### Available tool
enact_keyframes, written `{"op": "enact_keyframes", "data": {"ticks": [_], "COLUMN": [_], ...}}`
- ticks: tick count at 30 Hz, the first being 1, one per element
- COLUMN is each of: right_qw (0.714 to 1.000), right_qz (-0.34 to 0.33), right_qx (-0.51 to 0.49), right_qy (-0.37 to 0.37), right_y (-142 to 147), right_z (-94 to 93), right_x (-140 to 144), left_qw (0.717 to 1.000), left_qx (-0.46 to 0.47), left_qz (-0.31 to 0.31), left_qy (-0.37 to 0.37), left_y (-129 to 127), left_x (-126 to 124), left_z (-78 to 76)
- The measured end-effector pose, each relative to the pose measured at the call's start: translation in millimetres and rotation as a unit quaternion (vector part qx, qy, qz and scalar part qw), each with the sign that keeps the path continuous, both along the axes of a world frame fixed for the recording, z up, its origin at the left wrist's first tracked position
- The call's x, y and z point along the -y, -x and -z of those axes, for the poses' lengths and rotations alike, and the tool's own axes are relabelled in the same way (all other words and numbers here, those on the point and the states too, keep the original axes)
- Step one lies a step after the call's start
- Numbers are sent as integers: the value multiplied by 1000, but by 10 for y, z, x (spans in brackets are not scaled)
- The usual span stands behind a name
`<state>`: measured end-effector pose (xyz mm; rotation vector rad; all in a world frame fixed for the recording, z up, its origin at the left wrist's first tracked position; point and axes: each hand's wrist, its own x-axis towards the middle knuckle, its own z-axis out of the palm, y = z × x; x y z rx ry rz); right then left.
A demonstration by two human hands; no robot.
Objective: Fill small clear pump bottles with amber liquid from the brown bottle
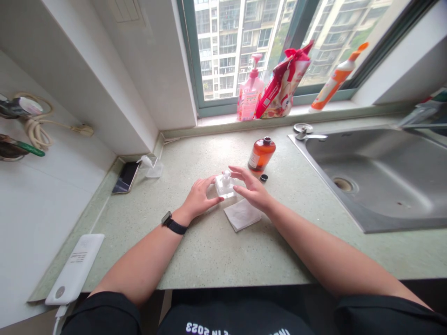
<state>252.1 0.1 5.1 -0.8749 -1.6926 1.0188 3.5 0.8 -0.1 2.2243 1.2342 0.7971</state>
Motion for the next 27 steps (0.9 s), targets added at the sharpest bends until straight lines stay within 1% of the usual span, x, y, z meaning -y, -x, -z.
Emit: {"op": "enact_keyframes", "data": {"ticks": [7,11,13,16,20,23,27], "right_qw": [1000,995,993,996,999,1000,999], "right_qz": [13,92,109,78,30,19,14], "right_qx": [-11,-25,-34,-43,-29,-24,-44], "right_qy": [-3,0,-1,-9,-13,-4,10], "right_y": [-41,-56,-59,-36,26,41,-4], "right_z": [-14,4,18,28,19,16,21], "right_x": [-31,-46,-52,-41,-3,5,-29], "left_qw": [1000,1000,1000,1000,1000,1000,1000], "left_qx": [-3,-5,-4,-1,4,3,-2], "left_qz": [-1,0,0,0,0,0,1], "left_qy": [-1,1,3,2,-5,-9,-8], "left_y": [-4,5,7,4,-1,-1,4], "left_x": [5,0,-1,1,2,-1,-4], "left_z": [-7,9,12,13,16,22,28]}}
